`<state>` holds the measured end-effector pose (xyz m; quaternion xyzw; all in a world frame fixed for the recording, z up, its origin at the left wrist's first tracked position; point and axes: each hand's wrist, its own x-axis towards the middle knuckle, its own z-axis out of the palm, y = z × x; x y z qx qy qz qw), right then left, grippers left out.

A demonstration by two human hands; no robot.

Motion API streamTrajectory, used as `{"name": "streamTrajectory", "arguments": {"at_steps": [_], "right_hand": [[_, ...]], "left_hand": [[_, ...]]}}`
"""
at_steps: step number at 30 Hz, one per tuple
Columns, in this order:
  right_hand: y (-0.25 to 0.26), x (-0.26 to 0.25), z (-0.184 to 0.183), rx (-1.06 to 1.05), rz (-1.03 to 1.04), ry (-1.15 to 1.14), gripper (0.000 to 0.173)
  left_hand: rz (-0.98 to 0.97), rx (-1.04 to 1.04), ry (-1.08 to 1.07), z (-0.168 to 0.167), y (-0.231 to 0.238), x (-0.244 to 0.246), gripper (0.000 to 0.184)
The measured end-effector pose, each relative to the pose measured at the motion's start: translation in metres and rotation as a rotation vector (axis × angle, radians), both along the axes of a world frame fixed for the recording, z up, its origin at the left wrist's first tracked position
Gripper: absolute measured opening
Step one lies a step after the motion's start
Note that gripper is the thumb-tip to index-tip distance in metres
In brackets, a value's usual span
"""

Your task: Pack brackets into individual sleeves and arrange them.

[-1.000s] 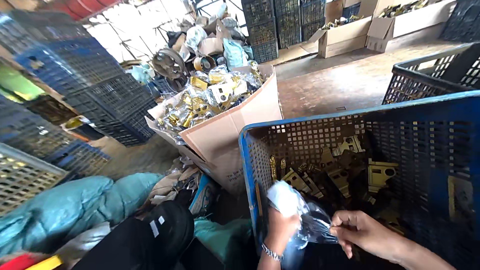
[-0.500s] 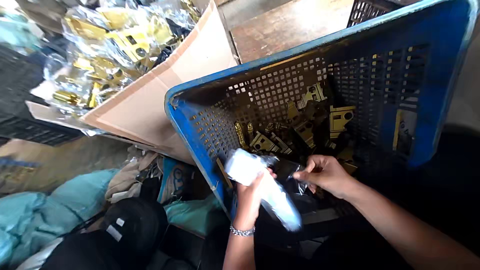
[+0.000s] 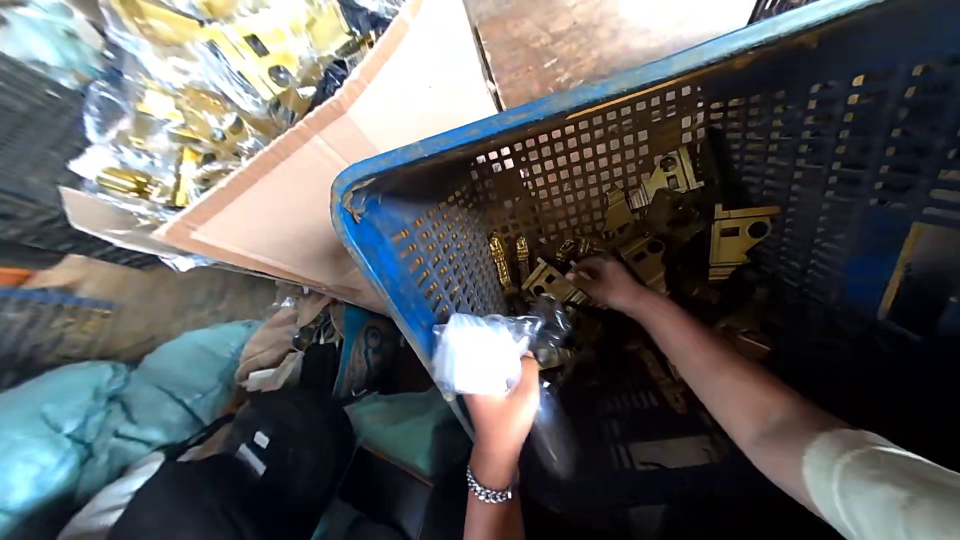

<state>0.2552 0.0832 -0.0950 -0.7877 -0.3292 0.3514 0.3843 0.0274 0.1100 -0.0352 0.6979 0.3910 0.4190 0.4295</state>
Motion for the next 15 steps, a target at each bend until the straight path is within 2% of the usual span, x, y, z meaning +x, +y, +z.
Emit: {"name": "streamTrajectory", "arguments": {"at_steps": [2,4,7,9,10,11,12,15], "right_hand": [[0.029,-0.011,-0.026,-0.101,0.011,-0.110,0.041],[0.035,-0.023,-0.031,-0.111,-0.028,-0.117,0.035],[0.010,-0.025,-0.019,0.144,-0.138,0.015,0.026],[-0.026,-0.024,-0.006,0.334,-0.286,0.301,0.022],[-0.046,-0.021,0.000,0.413,-0.322,0.478,0.025],[-0.064,-0.019,0.004,0.459,-0.309,0.649,0.038],[-0.079,-0.017,0.008,0.472,-0.267,0.790,0.049],[-0.108,-0.019,0.009,0.585,-0.011,1.009,0.052]], "left_hand": [[-0.048,-0.056,-0.048,-0.003,-0.002,0.006,0.044],[-0.055,-0.080,-0.075,-0.004,-0.003,0.008,0.042],[-0.017,-0.080,-0.099,0.001,-0.005,0.009,0.039],[0.003,-0.054,-0.091,0.003,-0.006,0.010,0.042],[0.005,-0.054,-0.077,0.005,-0.006,0.010,0.044],[0.007,-0.065,-0.061,0.006,-0.006,0.011,0.047],[0.006,-0.072,-0.045,0.006,-0.006,0.011,0.052],[-0.002,-0.075,-0.028,0.001,-0.006,0.013,0.061]]}}
